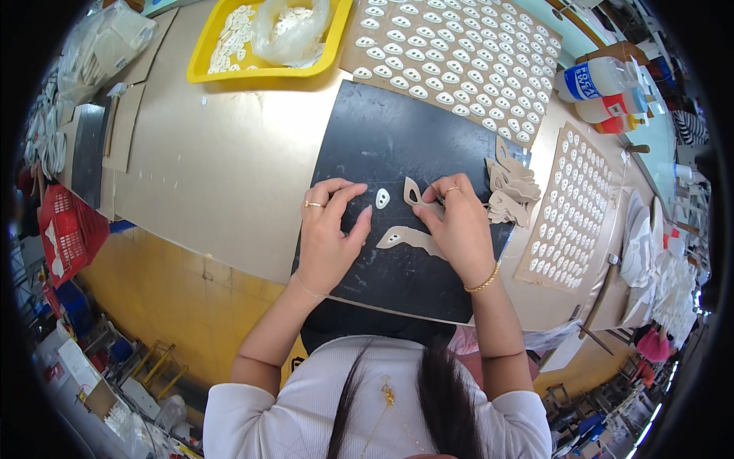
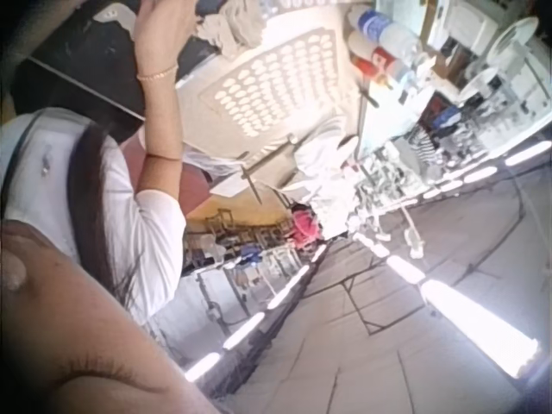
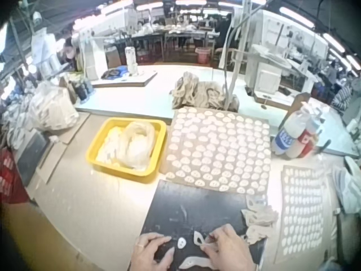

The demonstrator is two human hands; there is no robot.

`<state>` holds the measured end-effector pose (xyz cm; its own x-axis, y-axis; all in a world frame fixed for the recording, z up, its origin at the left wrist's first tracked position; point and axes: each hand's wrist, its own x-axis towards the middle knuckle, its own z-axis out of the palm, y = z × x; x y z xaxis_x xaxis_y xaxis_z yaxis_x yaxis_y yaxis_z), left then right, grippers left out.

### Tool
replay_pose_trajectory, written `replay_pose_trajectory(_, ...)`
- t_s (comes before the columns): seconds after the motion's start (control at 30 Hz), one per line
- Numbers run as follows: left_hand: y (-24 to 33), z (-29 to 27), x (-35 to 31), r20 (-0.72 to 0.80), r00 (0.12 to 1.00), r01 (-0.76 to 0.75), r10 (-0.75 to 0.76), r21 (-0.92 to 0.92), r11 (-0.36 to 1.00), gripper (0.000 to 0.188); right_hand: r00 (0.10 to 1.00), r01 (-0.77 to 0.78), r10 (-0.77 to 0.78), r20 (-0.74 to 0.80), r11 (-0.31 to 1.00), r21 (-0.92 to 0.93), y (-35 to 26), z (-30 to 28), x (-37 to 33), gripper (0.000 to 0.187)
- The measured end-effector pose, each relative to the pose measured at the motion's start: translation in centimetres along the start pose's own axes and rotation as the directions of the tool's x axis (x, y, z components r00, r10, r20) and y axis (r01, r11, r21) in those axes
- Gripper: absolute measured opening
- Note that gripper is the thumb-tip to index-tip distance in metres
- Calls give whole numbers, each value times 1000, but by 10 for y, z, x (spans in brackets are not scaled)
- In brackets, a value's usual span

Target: The person repeatedly picks small white fabric pieces from a sheet, places them on a black cutting mat, and trims their edges with a craft knife. Trimmed pieces are set aside on the mat while the person continues the same process with additional pieces.

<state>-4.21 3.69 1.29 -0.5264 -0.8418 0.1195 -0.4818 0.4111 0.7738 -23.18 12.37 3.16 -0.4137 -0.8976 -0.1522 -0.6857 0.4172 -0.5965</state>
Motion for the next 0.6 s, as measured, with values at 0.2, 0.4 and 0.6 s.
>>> replay_pose_trajectory(0.2,2,2,-1,36,999,-20,15,151,988,32,990,-126,112,86,977,174,-1,-16,2,25)
replay_pose_trajectory(0.4,10,13,-2,45,998,45,-54,189,981,33,995,-99,102,1,971,219,0,-21,-8,23)
replay_pose_trajectory(0.6,16,15,4,120,990,56,-74,148,987,31,997,-33,47,-58,974,223,4,-22,-13,20)
